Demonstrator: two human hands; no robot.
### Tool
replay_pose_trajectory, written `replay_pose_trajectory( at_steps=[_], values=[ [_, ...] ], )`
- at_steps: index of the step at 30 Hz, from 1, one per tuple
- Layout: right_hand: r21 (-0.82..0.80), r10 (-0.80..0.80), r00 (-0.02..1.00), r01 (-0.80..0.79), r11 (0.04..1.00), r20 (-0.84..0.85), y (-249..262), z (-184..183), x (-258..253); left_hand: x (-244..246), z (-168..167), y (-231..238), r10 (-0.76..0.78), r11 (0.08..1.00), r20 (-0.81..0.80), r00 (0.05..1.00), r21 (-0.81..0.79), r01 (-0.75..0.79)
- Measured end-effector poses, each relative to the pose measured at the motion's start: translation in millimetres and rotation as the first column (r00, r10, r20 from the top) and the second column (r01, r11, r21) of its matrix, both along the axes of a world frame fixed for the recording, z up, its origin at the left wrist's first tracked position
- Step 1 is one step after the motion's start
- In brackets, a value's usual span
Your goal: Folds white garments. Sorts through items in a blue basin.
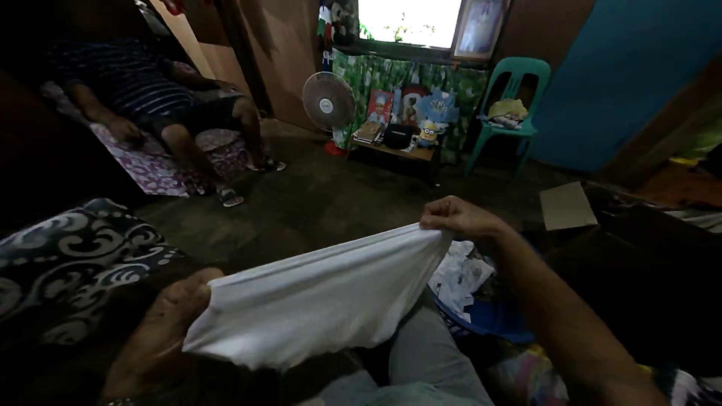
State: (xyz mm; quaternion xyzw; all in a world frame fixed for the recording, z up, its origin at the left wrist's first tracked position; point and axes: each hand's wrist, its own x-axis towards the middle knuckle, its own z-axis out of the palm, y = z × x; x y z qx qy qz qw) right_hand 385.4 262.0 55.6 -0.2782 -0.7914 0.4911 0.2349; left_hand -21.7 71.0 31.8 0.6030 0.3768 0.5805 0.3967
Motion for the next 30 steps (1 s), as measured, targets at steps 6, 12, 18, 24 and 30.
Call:
replay_pose_trajectory(
  at_steps=[6, 12, 18, 24, 30],
  values=[
    [-0.011, -0.039, 0.954, 0.037, 0.999, -0.298, 11, 2, 32, -28, -14, 1, -0.071, 0.995, -0.495, 0.866, -0.094, 0.028],
    [-0.158, 0.232, 0.973, -0.228, 0.961, 0.009, -19, -8, 2, -74, -13, -4, 0.263, 0.957, 0.075, 0.962, 0.104, -0.27],
    [-0.078, 0.242, 0.584, -0.292, 0.953, 0.775, 6, -18, 1, -170, -65, -16, 0.025, 0.987, 0.039, 0.999, 0.155, -0.031],
    [0.758, -0.567, 0.56, -0.182, 0.627, 0.604, 47, -20, 4, -72, 1, -3, -0.228, 0.931, -0.872, 0.432, -0.325, -0.167],
    [0.955, -0.669, 0.682, 0.239, -0.178, -0.295, 51, 72, -25, -118, 27, 19, 0.647, 0.737, -0.761, -0.042, 0.639, -0.223]
  ],
)
